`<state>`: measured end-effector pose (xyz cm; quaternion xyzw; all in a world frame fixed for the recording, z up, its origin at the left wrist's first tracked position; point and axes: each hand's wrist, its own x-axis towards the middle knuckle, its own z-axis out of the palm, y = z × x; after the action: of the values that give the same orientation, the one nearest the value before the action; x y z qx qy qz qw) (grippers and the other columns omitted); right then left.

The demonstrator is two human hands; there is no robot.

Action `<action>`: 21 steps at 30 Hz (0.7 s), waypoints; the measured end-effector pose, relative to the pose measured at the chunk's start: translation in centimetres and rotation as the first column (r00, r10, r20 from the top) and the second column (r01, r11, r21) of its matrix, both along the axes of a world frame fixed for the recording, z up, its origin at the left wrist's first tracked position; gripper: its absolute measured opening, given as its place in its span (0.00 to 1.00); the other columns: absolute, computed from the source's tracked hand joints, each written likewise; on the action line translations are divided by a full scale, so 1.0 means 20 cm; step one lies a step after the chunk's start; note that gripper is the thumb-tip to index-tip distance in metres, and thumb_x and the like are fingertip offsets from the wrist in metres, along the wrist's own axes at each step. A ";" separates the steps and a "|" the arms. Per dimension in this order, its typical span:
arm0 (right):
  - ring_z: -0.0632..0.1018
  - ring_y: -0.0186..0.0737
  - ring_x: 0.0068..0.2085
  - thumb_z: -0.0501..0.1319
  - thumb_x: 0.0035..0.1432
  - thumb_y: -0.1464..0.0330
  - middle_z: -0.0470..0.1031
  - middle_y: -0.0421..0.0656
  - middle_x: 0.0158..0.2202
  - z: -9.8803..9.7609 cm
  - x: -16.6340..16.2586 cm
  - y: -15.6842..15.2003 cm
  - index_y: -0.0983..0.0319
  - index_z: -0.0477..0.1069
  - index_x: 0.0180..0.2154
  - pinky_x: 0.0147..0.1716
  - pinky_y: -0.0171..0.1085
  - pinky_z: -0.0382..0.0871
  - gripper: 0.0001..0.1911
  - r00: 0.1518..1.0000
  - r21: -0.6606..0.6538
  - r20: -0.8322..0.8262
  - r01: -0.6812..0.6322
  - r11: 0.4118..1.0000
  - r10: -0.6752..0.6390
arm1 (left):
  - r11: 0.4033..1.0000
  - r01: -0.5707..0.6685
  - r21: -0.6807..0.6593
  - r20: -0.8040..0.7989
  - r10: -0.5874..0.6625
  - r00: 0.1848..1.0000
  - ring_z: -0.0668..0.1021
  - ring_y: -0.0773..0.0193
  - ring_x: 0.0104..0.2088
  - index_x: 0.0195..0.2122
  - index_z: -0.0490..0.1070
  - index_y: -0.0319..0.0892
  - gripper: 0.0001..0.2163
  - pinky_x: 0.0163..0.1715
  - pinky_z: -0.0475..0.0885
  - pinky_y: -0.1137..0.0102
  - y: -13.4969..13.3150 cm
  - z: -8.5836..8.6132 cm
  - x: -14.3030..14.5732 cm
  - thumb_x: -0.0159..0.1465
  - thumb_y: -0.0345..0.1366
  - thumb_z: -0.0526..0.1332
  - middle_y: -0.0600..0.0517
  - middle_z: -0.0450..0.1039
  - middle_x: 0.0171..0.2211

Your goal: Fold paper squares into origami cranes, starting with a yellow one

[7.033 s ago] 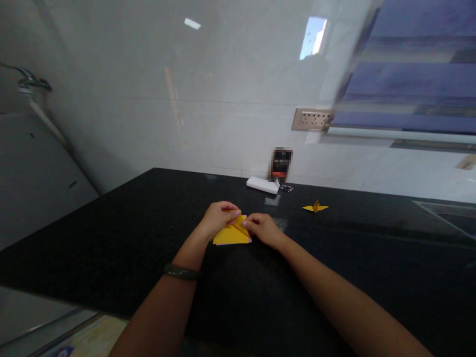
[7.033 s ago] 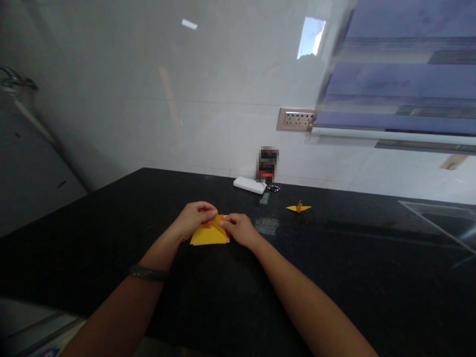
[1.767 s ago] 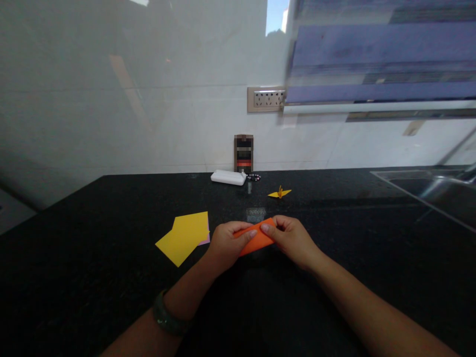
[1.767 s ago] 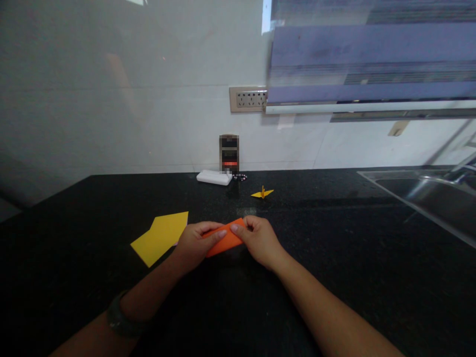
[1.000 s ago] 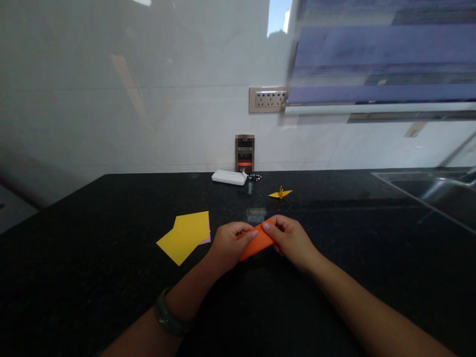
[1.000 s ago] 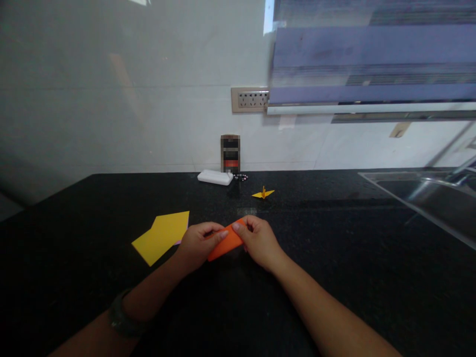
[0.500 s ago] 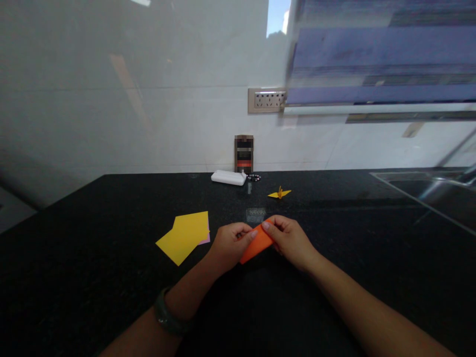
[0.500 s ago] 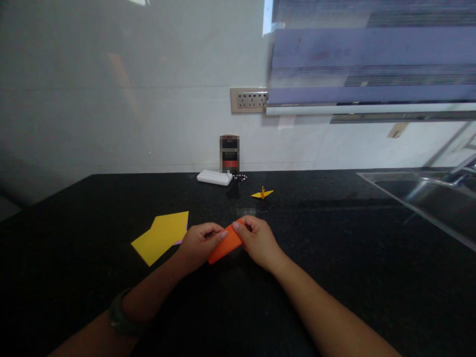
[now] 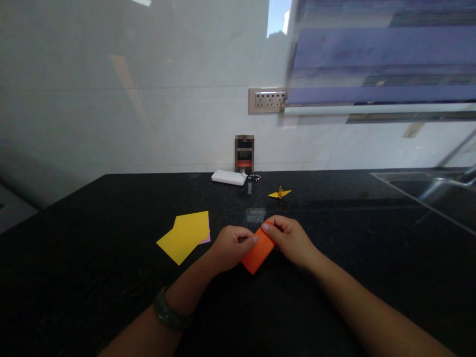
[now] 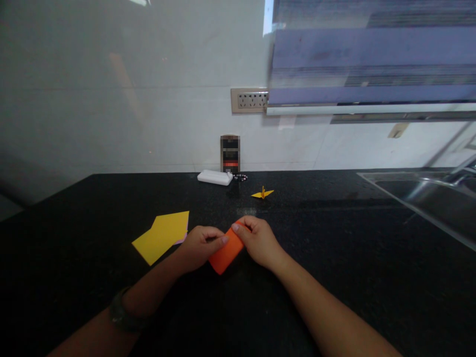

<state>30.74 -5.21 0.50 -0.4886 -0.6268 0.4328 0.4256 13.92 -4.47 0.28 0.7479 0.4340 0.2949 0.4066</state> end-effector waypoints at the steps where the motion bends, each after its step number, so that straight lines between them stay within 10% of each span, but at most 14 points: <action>1: 0.66 0.31 0.23 0.57 0.50 0.61 0.67 0.39 0.22 0.00 0.00 0.00 0.63 0.67 0.24 0.22 0.31 0.60 0.12 0.999 -0.019 -0.039 0.002 1.000 -0.003 | 1.000 0.007 -0.013 0.013 -0.007 1.000 0.68 0.70 0.19 0.24 0.73 0.37 0.14 0.18 0.60 0.76 0.00 0.00 0.00 0.56 0.40 0.53 0.53 0.69 0.18; 9: 0.56 0.24 0.14 0.63 0.43 0.60 0.58 0.32 0.15 0.02 -0.07 -0.06 0.64 0.65 0.28 0.10 0.27 0.46 0.14 0.944 -0.307 -0.327 -0.071 0.949 -0.035 | 0.990 -0.140 0.019 0.142 0.136 0.980 0.72 0.66 0.24 0.26 0.74 0.37 0.13 0.22 0.65 0.75 -0.01 0.00 0.03 0.56 0.40 0.55 0.51 0.73 0.22; 21: 0.55 0.23 0.13 0.61 0.44 0.65 0.59 0.32 0.14 0.02 -0.07 -0.06 0.64 0.64 0.22 0.11 0.28 0.44 0.10 0.947 -0.300 -0.305 0.002 0.954 -0.098 | 0.956 -0.294 0.019 0.196 0.284 0.938 0.72 0.66 0.23 0.24 0.74 0.37 0.13 0.22 0.64 0.75 -0.02 0.01 0.04 0.55 0.40 0.56 0.53 0.72 0.21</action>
<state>29.24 -6.34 0.82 -0.4866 -0.4660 0.5833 0.4537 14.73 -4.87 0.54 0.6538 0.4908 0.4322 0.3806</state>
